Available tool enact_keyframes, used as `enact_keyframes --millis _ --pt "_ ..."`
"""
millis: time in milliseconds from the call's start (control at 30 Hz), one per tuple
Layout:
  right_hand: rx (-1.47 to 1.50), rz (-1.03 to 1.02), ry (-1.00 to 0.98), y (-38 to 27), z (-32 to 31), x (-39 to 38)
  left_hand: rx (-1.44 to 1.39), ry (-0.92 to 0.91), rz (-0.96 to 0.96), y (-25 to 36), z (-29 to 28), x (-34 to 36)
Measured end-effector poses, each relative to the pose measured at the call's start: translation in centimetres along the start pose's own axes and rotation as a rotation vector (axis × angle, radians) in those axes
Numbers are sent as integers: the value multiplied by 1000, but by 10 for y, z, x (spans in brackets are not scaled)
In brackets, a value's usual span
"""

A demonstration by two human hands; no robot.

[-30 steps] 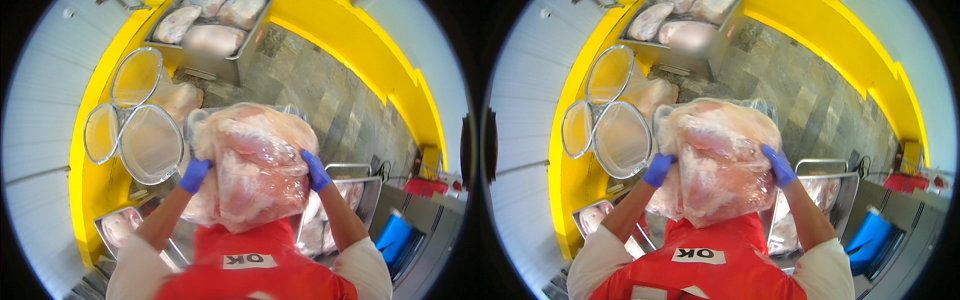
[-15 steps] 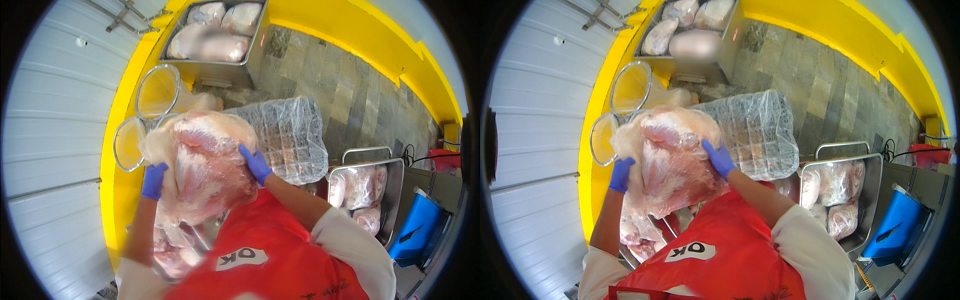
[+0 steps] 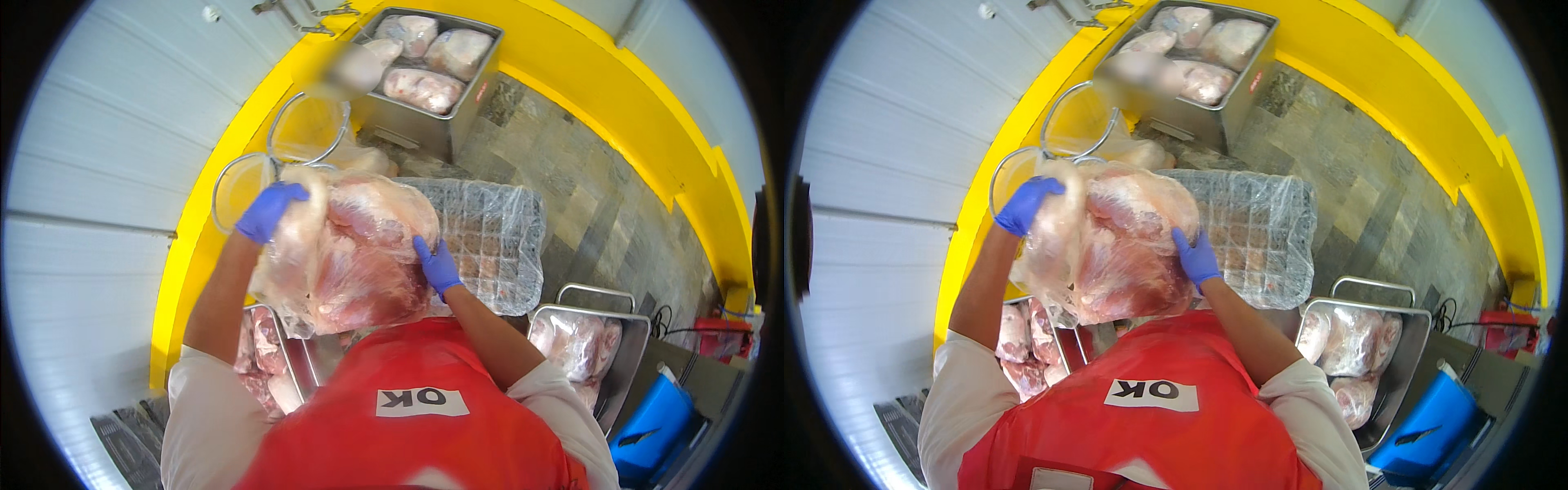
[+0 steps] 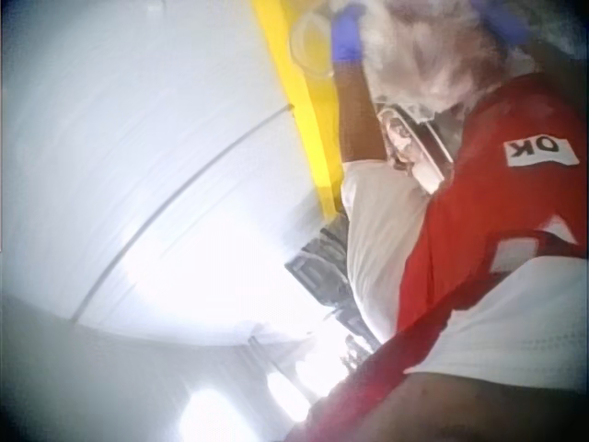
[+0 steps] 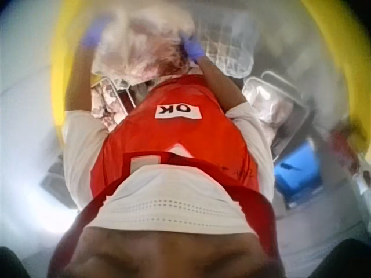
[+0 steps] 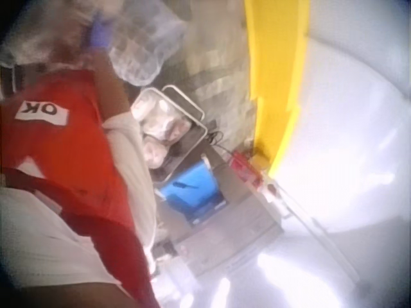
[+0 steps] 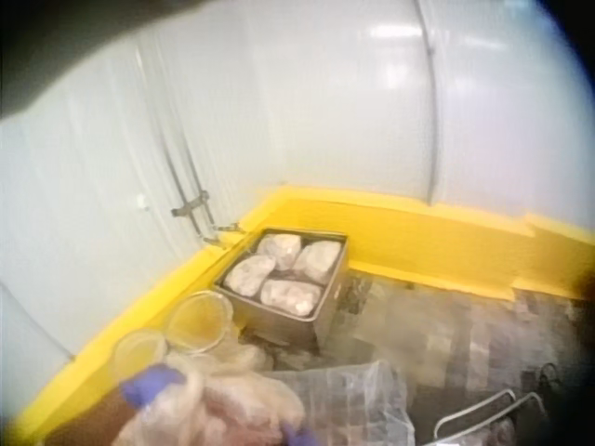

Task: The person handles a large piece of raw meat, repositioning it on a plastic sheet. They use a knife to cut and trim the meat, separating portions and placing them into a metal tray. The person continues trimming and organizing the meat throughout the clip.

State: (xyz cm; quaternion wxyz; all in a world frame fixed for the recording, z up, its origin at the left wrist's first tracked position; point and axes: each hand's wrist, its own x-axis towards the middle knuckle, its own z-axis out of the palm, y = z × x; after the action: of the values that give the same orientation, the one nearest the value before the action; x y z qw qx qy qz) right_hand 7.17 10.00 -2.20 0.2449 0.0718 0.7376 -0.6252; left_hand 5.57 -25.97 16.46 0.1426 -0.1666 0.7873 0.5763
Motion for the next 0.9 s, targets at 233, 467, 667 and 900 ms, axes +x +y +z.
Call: enact_keyframes --millis 233,467,667,900 --pt "-135 41 -63 3 6 9 714 206 -68 -147 -127 -57" --pt "-234 -327 372 12 20 14 280 55 -20 -244 -20 -25" --pt "-349 -93 221 -34 -22 40 -363 -158 -371 -214 -8 -17" --pt "142 -39 141 -60 -31 9 -272 -124 -302 -212 -3 0"
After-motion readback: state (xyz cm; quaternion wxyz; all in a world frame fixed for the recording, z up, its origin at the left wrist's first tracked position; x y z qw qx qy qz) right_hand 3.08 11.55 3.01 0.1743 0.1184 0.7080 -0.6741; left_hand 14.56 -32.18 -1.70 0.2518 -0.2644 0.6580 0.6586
